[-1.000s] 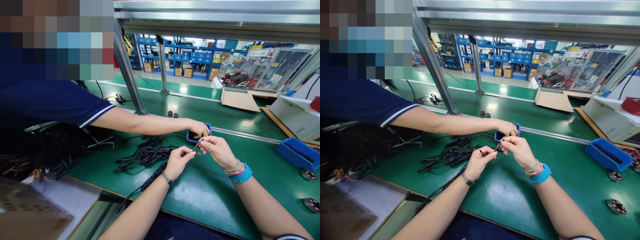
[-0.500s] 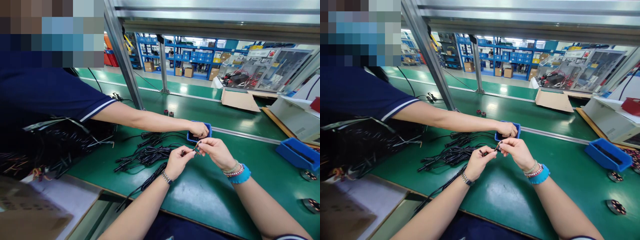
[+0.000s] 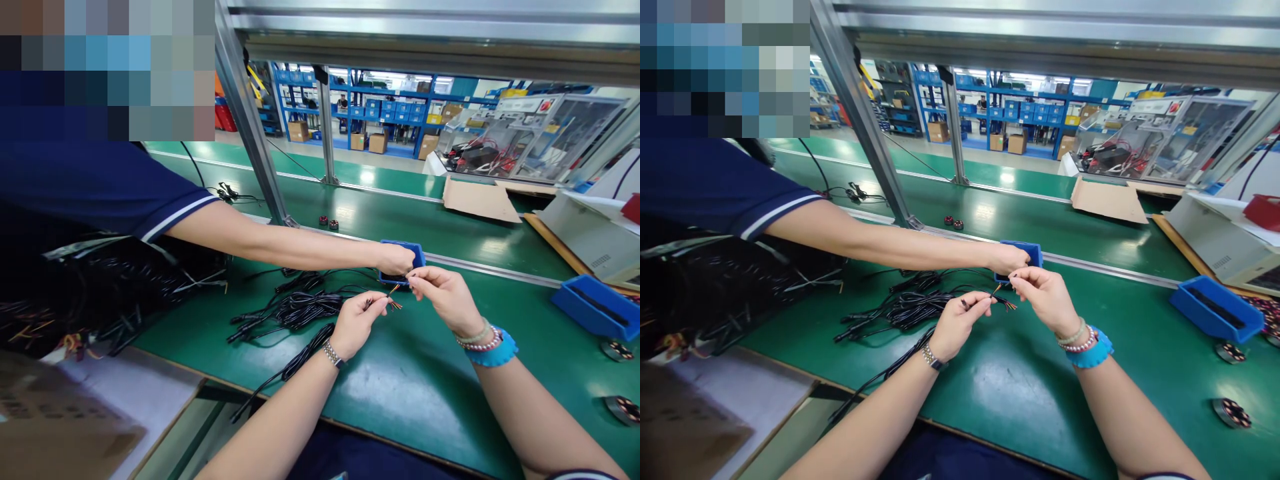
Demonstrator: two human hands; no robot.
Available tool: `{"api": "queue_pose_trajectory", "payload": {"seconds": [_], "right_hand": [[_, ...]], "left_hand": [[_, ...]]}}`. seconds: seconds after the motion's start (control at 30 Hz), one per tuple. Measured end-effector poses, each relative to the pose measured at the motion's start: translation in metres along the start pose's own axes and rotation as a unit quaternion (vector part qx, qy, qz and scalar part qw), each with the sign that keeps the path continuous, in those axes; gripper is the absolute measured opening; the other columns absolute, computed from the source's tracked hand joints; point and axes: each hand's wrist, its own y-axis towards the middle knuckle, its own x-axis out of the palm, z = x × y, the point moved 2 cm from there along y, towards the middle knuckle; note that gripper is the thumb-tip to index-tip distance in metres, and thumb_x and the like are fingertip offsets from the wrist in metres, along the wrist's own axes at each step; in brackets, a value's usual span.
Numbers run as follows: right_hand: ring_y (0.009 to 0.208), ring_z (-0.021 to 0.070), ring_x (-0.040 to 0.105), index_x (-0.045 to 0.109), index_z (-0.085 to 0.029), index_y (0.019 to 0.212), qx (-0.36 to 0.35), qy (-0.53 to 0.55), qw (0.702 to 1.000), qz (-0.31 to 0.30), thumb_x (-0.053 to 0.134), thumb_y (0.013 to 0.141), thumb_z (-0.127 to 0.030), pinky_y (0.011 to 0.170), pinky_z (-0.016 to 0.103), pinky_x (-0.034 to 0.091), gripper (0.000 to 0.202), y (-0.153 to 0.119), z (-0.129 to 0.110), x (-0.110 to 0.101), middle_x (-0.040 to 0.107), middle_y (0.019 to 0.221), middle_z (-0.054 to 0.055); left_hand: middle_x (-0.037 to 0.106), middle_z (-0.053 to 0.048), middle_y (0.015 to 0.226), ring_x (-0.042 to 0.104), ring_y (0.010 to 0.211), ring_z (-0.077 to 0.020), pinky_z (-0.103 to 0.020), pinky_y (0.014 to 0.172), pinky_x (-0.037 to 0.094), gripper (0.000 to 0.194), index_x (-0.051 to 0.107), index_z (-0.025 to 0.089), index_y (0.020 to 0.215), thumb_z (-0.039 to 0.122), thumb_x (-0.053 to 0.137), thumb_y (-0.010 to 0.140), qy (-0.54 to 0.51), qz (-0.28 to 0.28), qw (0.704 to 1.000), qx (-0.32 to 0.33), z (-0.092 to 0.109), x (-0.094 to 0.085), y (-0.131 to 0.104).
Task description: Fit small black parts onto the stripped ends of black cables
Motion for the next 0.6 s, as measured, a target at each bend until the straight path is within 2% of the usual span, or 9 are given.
{"api": "queue_pose_trajectory", "payload": {"seconds": [0.6], "right_hand": [[0.055,0.0081,0.047,0.063,-0.014,0.078,-0.033,-0.058,0.998,0.001,0.058,0.074,-0.03,0.053,0.022,0.04,0.017,-0.0035,-0.0066,0.0008,0.058,0.066,0.001]], "left_hand": [[0.059,-0.002,0.065,0.053,0.066,-0.0132,-0.025,0.065,0.04,0.024,0.066,0.014,0.076,0.036,0.054,0.076,0.025,-0.006,1.0,-0.004,-0.0007,0.0001,-0.001]]}}
